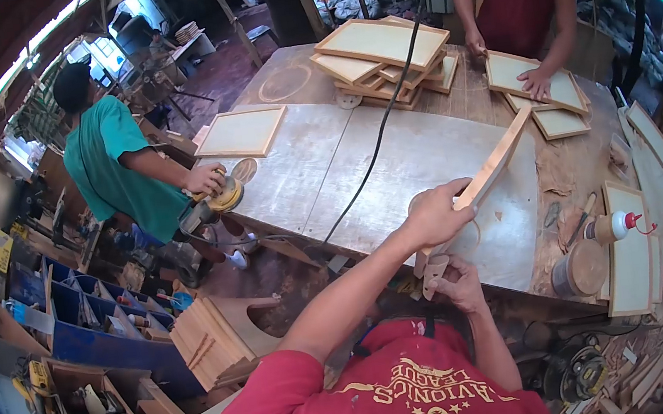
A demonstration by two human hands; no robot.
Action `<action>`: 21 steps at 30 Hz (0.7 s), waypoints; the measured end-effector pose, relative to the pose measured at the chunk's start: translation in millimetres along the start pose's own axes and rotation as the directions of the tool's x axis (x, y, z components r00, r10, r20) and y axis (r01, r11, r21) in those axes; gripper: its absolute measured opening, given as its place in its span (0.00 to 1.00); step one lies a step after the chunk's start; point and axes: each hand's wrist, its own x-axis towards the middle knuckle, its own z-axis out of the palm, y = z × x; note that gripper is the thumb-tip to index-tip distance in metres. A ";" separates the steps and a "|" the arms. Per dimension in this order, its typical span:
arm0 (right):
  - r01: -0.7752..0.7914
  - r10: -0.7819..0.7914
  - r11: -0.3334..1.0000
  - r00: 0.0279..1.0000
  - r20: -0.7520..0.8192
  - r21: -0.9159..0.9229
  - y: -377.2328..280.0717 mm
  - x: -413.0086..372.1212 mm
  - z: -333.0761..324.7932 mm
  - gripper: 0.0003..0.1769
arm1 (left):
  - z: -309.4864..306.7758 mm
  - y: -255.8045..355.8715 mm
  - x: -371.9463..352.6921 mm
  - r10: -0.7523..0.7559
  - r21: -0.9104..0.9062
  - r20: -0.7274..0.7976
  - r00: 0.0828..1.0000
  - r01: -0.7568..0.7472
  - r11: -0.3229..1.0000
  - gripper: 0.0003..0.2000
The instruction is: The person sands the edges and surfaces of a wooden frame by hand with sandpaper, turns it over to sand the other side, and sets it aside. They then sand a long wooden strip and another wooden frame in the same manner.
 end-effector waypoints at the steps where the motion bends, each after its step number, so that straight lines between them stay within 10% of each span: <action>1: -0.021 0.021 1.000 1.000 -0.017 0.000 -5.3 -2.6 2.3 0.23 | 1.0 2.1 -1.7 -0.009 0.000 -0.023 1.000 0.009 1.000 0.30; 8: 0.321 -0.317 0.946 0.871 -0.375 -0.053 -28.1 -5.6 -13.7 0.28 | -7.3 17.3 -11.4 0.286 0.169 -0.144 0.947 -0.261 0.950 0.29; 12: 0.359 -0.392 0.920 0.856 -0.336 -0.158 -66.5 1.9 -14.2 0.28 | -9.0 27.6 -14.1 0.508 0.227 -0.029 0.861 -0.489 0.842 0.24; 21: 0.356 -0.420 0.892 0.881 -0.218 -0.280 -78.8 13.8 -0.7 0.19 | -2.0 13.8 -8.0 0.466 0.144 0.060 0.883 -0.470 0.871 0.18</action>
